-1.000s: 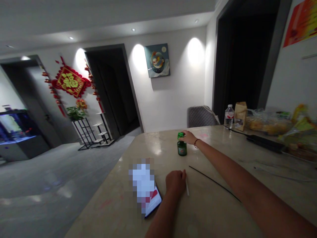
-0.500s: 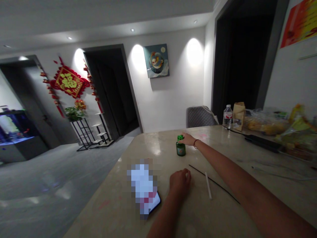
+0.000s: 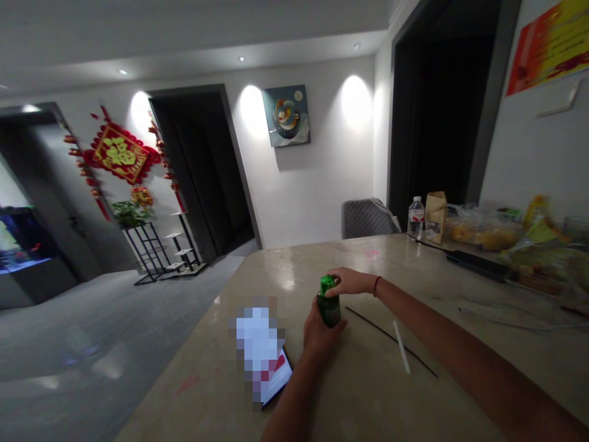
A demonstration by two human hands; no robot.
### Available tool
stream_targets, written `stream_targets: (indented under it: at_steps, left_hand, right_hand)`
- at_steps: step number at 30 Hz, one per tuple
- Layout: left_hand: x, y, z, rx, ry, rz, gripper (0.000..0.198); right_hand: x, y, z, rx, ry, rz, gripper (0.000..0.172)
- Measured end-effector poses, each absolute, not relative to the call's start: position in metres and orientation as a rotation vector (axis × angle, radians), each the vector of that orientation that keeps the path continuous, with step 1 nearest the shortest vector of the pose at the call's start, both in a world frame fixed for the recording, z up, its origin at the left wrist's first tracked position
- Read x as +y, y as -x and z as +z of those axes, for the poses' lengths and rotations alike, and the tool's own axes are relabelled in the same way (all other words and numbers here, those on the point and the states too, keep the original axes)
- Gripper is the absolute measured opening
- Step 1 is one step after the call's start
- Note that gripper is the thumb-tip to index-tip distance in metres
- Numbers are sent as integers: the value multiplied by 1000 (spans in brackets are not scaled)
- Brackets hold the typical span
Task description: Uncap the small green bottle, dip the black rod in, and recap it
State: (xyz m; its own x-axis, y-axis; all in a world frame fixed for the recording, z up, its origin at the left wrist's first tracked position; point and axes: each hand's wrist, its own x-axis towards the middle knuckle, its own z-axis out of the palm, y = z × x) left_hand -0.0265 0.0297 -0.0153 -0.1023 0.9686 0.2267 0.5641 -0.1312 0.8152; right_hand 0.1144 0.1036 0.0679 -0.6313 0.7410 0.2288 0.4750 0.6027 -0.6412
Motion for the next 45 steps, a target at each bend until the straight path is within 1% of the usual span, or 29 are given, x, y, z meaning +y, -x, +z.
stream_targets:
  at_steps: [2,5,8,12,14,19,23,25,29,33,35,37,41,45]
  left_hand:
    - [30,28,-16,1631,-1765,1073,68]
    - [31,30,-18,1663,-1828,1025,54]
    - [31,28,-17,1712,-1877,1017,46]
    - [29,24,-12,1772,-1851,965,47]
    - [29,24,-10,1763,-1849,969,48]
    - [29,26,-12,1746,-1871,971,52]
    - [30,26,-13,1746,-1882,956,53]
    - [30,25,-12,1750,-1867,946,53]
    - [30,25,-12,1755,-1855,947,51]
    - [31,26,-15,1767,-1865,954,53]
    - [32,26,-16,1757,-1870,962,54]
    - [31,26,-15,1751,-1865,966,53]
    - [28,25,-10,1768,-1847,950,53]
    - [27,25,-8,1747,-1850,942,53]
  right_hand:
    - [89,-113,60,-2311,954,759,32]
    - [69,-107,46,-2115,1061,717,38]
    - [55,-105,39,-2005,1133,681,47]
    - [53,-119,43,-2107,1052,891,46]
    - [58,-128,45,-2087,1003,970,48]
    - [65,-128,40,-1824,1011,1009,56]
    - [66,-118,38,-1762,950,1089,67]
    - [67,-118,38,-1761,962,1046,70]
    - [68,-119,39,-1719,1034,901,65]
    - [64,-120,45,-1707,951,986,65]
    - [64,-122,47,-1716,980,978,65]
    - [65,-124,46,-1715,1003,963,61]
    - [70,-125,40,-1726,909,1041,51]
    - [71,-129,42,-1793,1052,917,45]
